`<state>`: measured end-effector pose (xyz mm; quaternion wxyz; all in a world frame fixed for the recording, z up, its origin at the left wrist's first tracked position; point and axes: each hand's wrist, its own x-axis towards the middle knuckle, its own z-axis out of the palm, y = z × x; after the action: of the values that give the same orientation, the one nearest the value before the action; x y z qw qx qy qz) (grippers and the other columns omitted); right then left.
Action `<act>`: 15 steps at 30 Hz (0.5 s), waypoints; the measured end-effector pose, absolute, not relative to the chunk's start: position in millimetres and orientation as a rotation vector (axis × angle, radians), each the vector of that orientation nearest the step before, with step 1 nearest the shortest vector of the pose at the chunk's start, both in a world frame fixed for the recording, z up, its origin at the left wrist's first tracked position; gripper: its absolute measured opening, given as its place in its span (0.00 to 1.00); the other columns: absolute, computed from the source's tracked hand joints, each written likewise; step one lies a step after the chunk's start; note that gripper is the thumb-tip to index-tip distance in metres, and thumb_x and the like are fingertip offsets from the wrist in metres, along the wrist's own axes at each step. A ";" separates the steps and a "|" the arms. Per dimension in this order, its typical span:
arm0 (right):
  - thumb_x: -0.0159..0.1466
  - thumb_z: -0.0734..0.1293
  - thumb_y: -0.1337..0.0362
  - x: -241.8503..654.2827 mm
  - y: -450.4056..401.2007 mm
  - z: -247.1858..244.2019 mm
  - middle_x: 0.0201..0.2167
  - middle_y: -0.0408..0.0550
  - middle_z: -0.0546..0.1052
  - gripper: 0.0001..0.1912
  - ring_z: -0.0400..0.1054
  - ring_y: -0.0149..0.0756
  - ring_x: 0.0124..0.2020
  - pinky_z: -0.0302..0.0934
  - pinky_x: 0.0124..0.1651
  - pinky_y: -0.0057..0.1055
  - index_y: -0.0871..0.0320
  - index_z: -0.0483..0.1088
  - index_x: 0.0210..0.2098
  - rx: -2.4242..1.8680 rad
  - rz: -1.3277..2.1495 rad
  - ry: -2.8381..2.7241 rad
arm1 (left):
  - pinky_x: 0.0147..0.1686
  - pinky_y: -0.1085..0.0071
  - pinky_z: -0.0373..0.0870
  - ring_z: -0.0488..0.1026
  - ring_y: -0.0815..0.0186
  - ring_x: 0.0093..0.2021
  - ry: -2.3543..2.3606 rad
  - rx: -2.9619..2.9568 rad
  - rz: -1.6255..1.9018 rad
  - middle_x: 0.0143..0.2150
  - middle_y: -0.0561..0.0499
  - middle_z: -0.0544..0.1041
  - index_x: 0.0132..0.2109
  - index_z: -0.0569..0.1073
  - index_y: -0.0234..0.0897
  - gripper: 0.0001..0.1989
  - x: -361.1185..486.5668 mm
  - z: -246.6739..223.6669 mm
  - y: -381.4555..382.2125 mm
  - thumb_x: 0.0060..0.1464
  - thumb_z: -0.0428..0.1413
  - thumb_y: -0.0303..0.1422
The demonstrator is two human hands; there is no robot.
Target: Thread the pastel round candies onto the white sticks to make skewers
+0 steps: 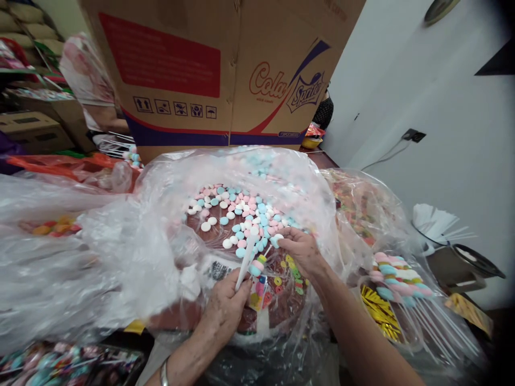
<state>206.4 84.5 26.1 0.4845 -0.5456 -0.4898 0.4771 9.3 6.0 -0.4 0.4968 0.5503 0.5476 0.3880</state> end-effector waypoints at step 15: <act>0.45 0.76 0.63 194.2 73.9 39.5 0.24 0.43 0.78 0.14 0.70 0.31 0.25 0.67 0.33 0.30 0.58 0.78 0.32 -1.127 1.408 -0.965 | 0.29 0.71 0.59 0.65 0.64 0.25 1.361 1.414 0.862 0.21 0.57 0.67 0.35 0.76 0.37 0.13 11.2 5.3 7.9 0.55 0.48 0.36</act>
<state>194.2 73.9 39.5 0.5213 -0.4702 -0.4026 0.5874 11.2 7.9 5.3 0.4786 0.5792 0.5575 0.3531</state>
